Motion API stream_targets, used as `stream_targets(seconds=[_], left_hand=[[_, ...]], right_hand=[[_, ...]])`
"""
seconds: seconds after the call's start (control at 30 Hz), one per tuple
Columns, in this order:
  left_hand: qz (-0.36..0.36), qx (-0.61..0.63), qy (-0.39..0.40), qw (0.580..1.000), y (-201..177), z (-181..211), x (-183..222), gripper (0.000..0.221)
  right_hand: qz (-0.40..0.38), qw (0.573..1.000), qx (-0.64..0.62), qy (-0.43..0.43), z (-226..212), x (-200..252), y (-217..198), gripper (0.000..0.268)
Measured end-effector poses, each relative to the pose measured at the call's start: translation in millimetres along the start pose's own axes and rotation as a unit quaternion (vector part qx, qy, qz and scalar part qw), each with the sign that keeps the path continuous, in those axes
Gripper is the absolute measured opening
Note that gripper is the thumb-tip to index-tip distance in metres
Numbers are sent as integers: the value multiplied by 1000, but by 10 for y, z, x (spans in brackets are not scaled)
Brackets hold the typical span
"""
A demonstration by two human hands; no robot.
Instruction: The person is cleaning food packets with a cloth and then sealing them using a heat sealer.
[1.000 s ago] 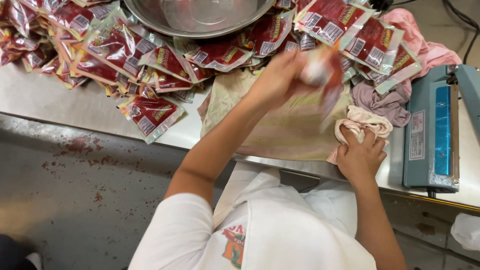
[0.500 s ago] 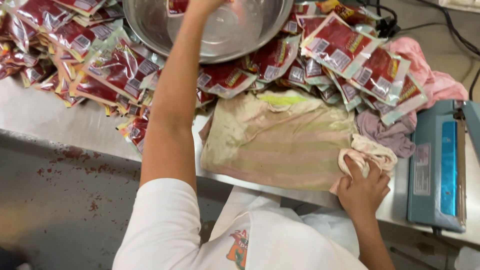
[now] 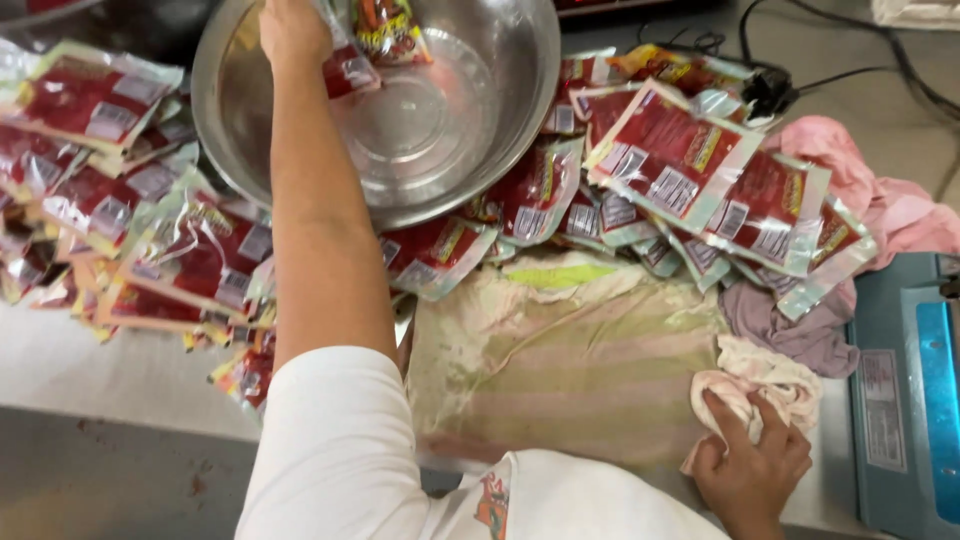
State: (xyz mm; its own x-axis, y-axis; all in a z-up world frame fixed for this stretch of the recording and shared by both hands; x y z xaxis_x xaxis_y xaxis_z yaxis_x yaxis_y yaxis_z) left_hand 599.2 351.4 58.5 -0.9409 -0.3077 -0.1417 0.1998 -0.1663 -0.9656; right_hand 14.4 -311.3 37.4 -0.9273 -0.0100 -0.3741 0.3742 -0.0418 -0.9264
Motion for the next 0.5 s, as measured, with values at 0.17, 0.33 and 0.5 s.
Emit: stream_targets(seconds=[0.17,0.33,0.5], left_hand=[[-111,4,-28,993,-166,322,282,72],[-35,-10,-107,994,114,-94,-100,65],[-20,-63,-19,998,-266,298,3,50]], right_hand=[[17,998,7,56,-43,-9,-68,59],[9,998,-4,55,13,-9,-9,61],[9,999,1,31,6,2,28,61]])
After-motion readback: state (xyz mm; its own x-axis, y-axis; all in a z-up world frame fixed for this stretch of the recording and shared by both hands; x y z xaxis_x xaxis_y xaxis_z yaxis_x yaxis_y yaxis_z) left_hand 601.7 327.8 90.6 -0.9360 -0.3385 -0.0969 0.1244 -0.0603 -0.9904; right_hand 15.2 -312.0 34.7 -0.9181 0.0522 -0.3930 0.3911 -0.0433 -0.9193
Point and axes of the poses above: each hand's wrist, its own x-axis away from the middle knuckle, its own y-axis out of the palm, z = x × y, the point moved 10 cm from there along -x, towards the middle knuckle, and after that the axes turned 7 degrees about -z, right-handed, at the moved point
